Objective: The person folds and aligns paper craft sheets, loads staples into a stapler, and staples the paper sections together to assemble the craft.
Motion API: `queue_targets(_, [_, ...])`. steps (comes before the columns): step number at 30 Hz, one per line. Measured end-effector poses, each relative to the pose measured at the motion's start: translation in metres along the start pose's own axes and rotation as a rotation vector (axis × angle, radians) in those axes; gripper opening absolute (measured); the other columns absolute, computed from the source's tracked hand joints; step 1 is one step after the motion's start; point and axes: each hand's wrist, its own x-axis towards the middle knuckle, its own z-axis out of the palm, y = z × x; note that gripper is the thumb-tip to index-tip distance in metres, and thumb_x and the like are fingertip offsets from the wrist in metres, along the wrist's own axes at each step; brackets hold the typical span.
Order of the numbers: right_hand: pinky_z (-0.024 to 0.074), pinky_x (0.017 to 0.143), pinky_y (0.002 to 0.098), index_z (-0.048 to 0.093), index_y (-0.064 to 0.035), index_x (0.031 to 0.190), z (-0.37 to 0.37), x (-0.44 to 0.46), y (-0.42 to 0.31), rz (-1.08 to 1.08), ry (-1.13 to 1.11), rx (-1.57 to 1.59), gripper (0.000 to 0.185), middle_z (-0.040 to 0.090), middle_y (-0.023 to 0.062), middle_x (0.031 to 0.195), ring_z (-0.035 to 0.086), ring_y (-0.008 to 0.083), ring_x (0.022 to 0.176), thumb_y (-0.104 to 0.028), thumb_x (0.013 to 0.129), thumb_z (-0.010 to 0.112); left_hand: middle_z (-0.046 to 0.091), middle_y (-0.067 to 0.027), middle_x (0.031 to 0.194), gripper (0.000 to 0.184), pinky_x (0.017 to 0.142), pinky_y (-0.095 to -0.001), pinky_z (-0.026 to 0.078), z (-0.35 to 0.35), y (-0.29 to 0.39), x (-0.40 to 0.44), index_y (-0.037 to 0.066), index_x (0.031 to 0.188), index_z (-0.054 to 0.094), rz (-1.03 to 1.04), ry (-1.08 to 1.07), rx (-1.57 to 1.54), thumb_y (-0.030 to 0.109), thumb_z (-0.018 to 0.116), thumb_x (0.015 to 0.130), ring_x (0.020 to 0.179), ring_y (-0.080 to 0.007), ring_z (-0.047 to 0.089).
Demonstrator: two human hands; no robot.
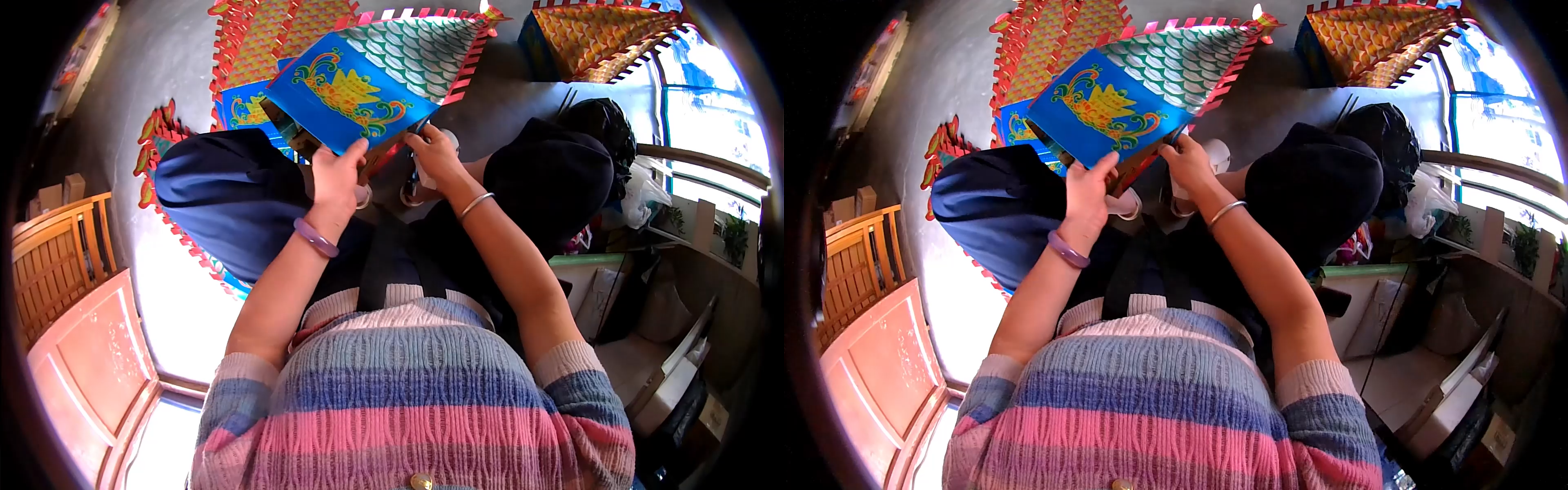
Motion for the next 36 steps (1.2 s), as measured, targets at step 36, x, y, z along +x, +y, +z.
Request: queue_targets(36, [0.0435, 0.078, 0.0294, 0.050, 0.0047, 0.113, -0.007, -0.049, -0.050, 0.185, -0.074, 0.071, 0.046, 0.055, 0.0122, 0.110, 0.053, 0.0175, 0.095, -0.025, 0.081, 0.063, 0.060, -0.0052, 0.069, 0.012, 0.055, -0.0246, 0.049, -0.030, -0.014, -0.010, 0.003, 0.077, 0.056, -0.295, 0.006, 0.047, 0.011, 0.065, 0.078, 0.056, -0.0126, 0.058])
